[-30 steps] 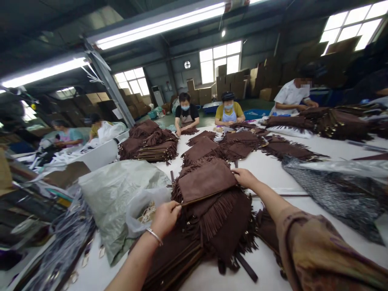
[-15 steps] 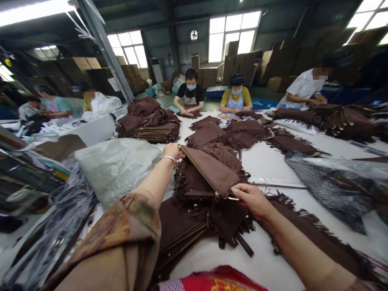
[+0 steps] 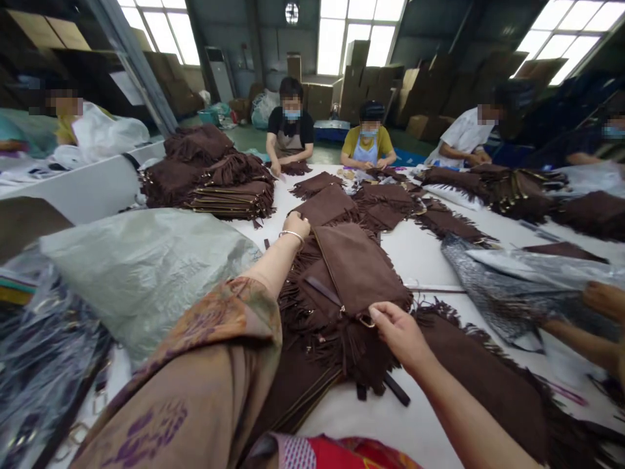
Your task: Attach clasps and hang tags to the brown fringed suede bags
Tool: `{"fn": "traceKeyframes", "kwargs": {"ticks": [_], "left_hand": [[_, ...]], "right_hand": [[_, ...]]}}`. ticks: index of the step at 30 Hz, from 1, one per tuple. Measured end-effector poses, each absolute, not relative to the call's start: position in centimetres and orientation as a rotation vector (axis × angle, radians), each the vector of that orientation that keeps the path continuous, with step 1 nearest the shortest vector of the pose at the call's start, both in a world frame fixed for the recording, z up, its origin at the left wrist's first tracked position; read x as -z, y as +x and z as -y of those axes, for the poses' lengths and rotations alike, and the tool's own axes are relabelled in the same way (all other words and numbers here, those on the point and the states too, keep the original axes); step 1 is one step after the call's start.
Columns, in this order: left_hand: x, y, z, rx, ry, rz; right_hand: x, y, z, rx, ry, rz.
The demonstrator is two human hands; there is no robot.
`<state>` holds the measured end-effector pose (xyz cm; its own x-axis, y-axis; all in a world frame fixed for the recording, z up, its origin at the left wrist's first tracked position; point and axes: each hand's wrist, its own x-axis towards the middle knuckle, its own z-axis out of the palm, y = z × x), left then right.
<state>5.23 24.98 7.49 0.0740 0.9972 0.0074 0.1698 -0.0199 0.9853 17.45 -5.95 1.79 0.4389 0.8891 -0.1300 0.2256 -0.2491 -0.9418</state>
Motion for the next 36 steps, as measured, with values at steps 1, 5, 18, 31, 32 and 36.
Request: {"fn": "traceKeyframes", "kwargs": {"ticks": [1, 5, 18, 31, 32, 36], "left_hand": [[-6.6, 4.4, -24.3, -1.086, 1.425, -1.287], [-3.3, 0.6, -17.5, -1.035, 2.023, -1.138], [-3.5, 1.9, -6.4, -0.487, 2.681, -0.947], [-1.3, 0.1, -2.8, -0.061, 1.537, -1.161], [-0.8, 0.0, -2.4, -0.083, 1.57, -1.178], [0.0, 0.0, -1.5, -0.194, 1.633, -1.188]], "right_hand": [[-0.8, 17.3, 5.7, -0.893, -1.763, 0.98], [-0.1, 18.3, 5.3, -0.85, -1.827, 1.064], [-5.4, 20.2, -1.2, -0.977, -1.378, 0.838], [1.1, 24.6, 3.2, -0.569, -1.808, 1.395], [1.2, 24.6, 3.8, -0.379, -1.822, 1.492], [0.1, 23.2, 6.3, 0.15, -1.79, 1.664]]}}
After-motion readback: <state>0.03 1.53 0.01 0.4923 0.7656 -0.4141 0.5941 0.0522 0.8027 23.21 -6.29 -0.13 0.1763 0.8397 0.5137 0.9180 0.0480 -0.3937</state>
